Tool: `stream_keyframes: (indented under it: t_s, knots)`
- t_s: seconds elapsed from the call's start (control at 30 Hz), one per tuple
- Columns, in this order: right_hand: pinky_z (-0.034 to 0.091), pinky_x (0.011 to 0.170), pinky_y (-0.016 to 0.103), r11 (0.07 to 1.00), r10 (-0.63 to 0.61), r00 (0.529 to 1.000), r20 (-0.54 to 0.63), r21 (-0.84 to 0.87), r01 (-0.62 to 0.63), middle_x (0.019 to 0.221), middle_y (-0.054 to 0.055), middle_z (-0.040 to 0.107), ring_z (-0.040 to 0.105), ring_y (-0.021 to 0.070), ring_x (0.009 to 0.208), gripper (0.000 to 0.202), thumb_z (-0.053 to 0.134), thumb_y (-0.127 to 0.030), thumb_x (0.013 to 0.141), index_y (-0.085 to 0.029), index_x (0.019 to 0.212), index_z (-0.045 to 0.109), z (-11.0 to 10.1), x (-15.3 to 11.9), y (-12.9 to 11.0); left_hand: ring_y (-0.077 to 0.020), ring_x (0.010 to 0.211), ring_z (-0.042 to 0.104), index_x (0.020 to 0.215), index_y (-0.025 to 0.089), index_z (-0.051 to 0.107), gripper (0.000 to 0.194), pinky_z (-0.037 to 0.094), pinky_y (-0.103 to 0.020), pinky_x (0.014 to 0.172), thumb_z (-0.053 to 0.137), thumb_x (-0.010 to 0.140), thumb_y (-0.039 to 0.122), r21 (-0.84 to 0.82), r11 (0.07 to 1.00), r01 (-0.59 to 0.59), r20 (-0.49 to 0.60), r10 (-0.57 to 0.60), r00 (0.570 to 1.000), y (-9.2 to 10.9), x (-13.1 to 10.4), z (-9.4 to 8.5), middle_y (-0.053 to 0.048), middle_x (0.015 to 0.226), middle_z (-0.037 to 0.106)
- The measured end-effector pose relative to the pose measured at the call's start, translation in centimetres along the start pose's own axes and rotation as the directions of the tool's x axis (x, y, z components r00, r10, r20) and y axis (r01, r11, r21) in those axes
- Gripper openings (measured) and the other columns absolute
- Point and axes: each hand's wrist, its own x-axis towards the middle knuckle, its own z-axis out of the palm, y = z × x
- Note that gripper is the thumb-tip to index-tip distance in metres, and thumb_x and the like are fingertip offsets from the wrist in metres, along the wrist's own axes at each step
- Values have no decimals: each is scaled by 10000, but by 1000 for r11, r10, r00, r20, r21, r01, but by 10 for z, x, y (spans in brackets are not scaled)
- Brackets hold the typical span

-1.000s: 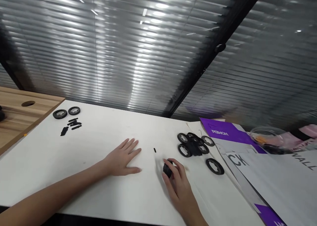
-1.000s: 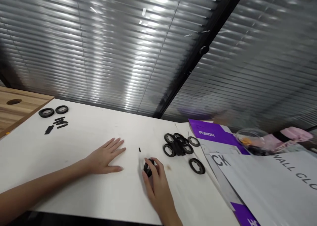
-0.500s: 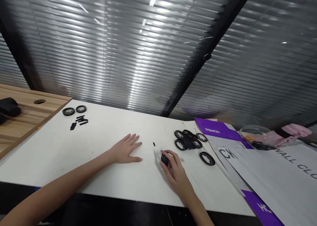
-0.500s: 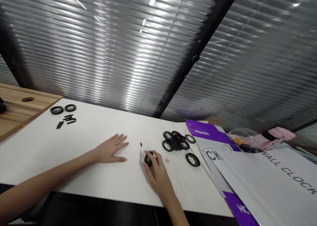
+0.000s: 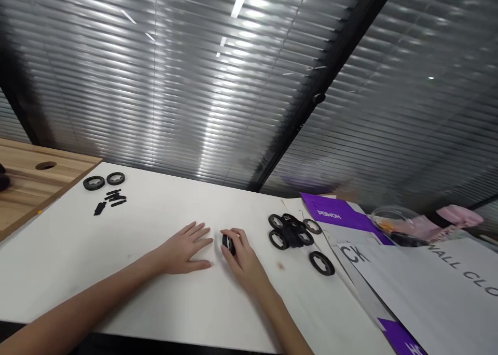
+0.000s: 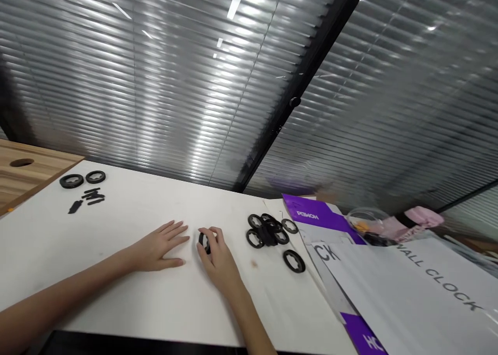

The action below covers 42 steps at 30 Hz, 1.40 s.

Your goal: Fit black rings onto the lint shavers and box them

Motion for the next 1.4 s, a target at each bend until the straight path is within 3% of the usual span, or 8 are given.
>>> stream_keyframes:
  t_s: [0.17, 0.37, 0.6, 0.7, 0.97, 1.17, 1.4]
  knots:
    - [676, 910, 411, 994, -93, 996, -5, -62, 92, 1355, 135, 651, 777, 248, 1029, 351, 483, -375, 1124, -288, 1425, 642, 14, -5, -1, -375, 1598, 472, 1554, 175, 638, 667, 389, -578, 1343, 528, 1109, 658, 60, 998, -23, 30, 21, 999, 5, -1, -8, -180, 1681, 524]
    - [692, 870, 329, 997, -25, 996, -88, 71, 31, 1349, 125, 666, 793, 227, 1070, 345, 478, -416, 1128, -285, 1379, 675, 12, -9, -4, -393, 1537, 541, 1518, 192, 668, 589, 437, -589, 1303, 542, 1117, 605, 74, 996, -55, -7, 55, 998, 8, 0, -16, -184, 1616, 599]
    - [688, 959, 361, 996, 7, 997, -82, 92, 0, 1370, 122, 660, 762, 263, 1210, 366, 490, -473, 1119, -316, 1387, 684, 14, -7, -1, -359, 1575, 501, 1552, 236, 656, 618, 377, -550, 1349, 445, 1136, 641, 43, 999, 3, 51, -6, 999, 10, 2, -22, -134, 1663, 562]
    - [692, 935, 376, 995, 31, 989, -144, 99, -17, 1352, 122, 660, 759, 269, 1194, 377, 474, -514, 1116, -319, 1342, 705, 18, -8, 2, -374, 1569, 508, 1538, 228, 676, 609, 390, -576, 1341, 455, 1135, 627, -9, 1000, 9, 40, -9, 999, 12, 4, -23, -145, 1658, 562]
    - [665, 1007, 415, 995, 102, 970, -222, 41, -95, 1319, 136, 685, 746, 281, 1213, 399, 495, -531, 1087, -264, 1302, 699, 14, -4, 2, -372, 1577, 493, 1495, 217, 691, 588, 388, -610, 1340, 424, 1148, 611, -52, 998, 25, 36, -24, 999, 9, 9, -16, -151, 1640, 581]
    - [688, 868, 401, 988, 104, 971, -214, -93, -126, 1283, 132, 728, 786, 284, 1091, 385, 504, -496, 1076, -274, 1309, 716, 8, -2, -8, -358, 1523, 550, 1400, 236, 723, 472, 398, -623, 1335, 480, 1146, 550, -91, 996, -4, -20, 2, 1000, 9, 12, -14, -141, 1548, 652]
    - [686, 802, 381, 977, 125, 946, -297, -129, -170, 1257, 133, 750, 801, 265, 966, 389, 508, -499, 1065, -260, 1288, 720, 12, -3, 0, -374, 1545, 518, 1362, 215, 729, 526, 391, -652, 1336, 416, 1153, 582, -174, 980, 92, -16, -96, 995, 8, 17, -3, -150, 1561, 640]
